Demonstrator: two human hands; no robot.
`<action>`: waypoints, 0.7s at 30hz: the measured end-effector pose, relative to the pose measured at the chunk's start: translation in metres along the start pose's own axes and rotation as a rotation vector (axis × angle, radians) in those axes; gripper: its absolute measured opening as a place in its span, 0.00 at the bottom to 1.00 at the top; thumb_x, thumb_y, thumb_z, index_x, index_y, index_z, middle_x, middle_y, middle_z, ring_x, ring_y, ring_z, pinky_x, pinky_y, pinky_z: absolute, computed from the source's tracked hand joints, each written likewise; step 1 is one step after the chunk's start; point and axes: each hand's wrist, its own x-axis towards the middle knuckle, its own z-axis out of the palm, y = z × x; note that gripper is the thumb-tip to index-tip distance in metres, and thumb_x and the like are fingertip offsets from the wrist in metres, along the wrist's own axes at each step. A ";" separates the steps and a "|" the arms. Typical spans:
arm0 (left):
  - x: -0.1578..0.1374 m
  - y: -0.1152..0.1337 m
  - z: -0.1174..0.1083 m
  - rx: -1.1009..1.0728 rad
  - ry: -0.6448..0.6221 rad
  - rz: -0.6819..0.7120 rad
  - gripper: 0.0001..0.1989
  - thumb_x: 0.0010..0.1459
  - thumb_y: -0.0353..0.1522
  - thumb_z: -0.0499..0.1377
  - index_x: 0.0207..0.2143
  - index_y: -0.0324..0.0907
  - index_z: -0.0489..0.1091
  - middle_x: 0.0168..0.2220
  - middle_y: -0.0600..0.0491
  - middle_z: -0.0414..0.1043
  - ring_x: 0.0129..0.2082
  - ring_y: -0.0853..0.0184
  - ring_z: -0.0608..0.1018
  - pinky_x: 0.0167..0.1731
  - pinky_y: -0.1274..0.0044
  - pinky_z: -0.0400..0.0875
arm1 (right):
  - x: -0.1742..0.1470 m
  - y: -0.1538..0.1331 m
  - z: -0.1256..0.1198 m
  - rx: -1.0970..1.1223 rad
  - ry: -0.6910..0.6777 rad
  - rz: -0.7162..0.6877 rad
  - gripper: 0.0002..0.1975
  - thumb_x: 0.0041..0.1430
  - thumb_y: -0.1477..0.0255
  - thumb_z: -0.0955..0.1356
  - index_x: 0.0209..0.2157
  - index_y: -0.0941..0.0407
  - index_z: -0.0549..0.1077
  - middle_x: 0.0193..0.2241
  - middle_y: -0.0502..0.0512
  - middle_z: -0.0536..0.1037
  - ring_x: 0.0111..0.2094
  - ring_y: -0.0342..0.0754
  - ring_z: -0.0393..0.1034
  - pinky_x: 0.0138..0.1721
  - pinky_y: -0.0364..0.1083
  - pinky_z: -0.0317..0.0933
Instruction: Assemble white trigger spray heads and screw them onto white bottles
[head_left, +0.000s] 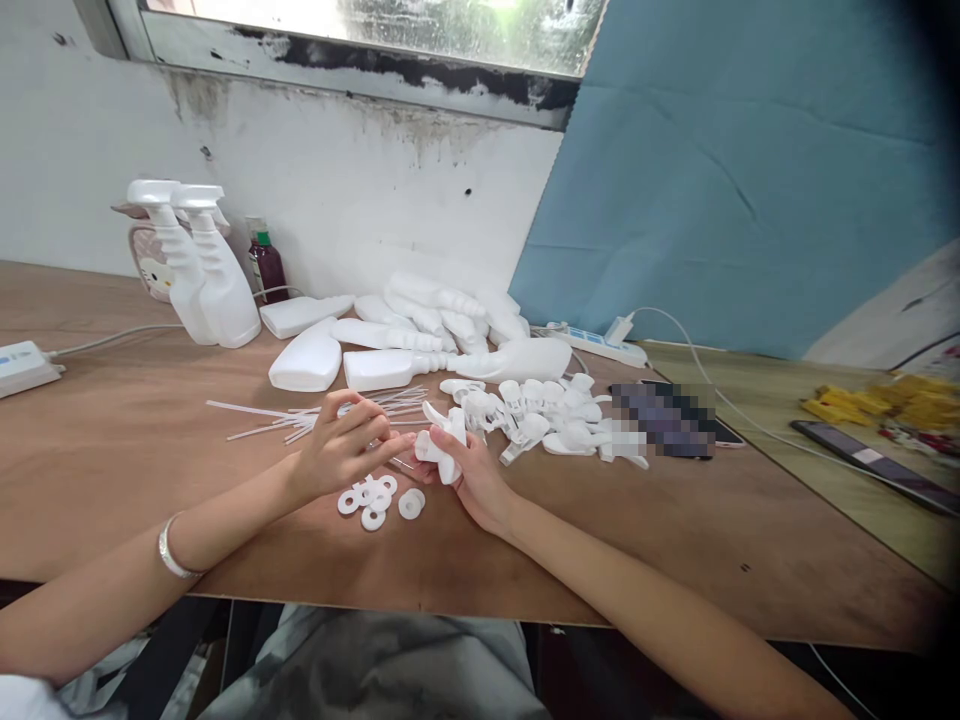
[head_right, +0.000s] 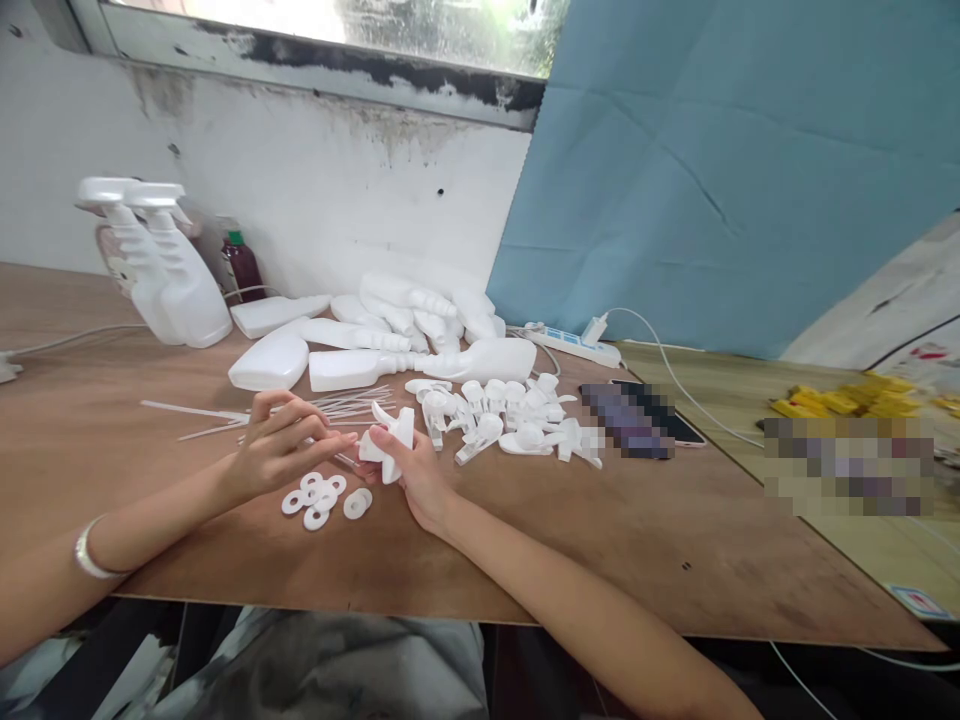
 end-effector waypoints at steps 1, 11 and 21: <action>0.000 0.000 0.000 0.003 -0.008 -0.004 0.13 0.52 0.23 0.59 0.40 0.44 0.67 0.20 0.60 0.67 0.27 0.72 0.70 0.37 0.73 0.58 | 0.000 0.000 0.000 0.002 0.006 0.001 0.13 0.48 0.61 0.70 0.27 0.57 0.73 0.24 0.53 0.75 0.24 0.45 0.68 0.25 0.44 0.60; 0.004 -0.002 0.001 0.042 -0.101 -0.046 0.02 0.57 0.27 0.55 0.31 0.43 0.65 0.20 0.60 0.66 0.29 0.72 0.71 0.38 0.72 0.54 | 0.003 0.002 0.000 0.066 0.024 0.007 0.16 0.41 0.67 0.73 0.33 0.59 0.72 0.30 0.52 0.75 0.29 0.43 0.68 0.31 0.42 0.63; 0.006 -0.002 0.001 0.065 -0.112 -0.029 0.05 0.58 0.29 0.53 0.29 0.42 0.64 0.19 0.59 0.64 0.25 0.71 0.66 0.37 0.71 0.54 | 0.001 0.001 0.001 -0.162 0.133 -0.135 0.19 0.36 0.69 0.75 0.32 0.57 0.69 0.26 0.48 0.73 0.27 0.43 0.66 0.28 0.43 0.61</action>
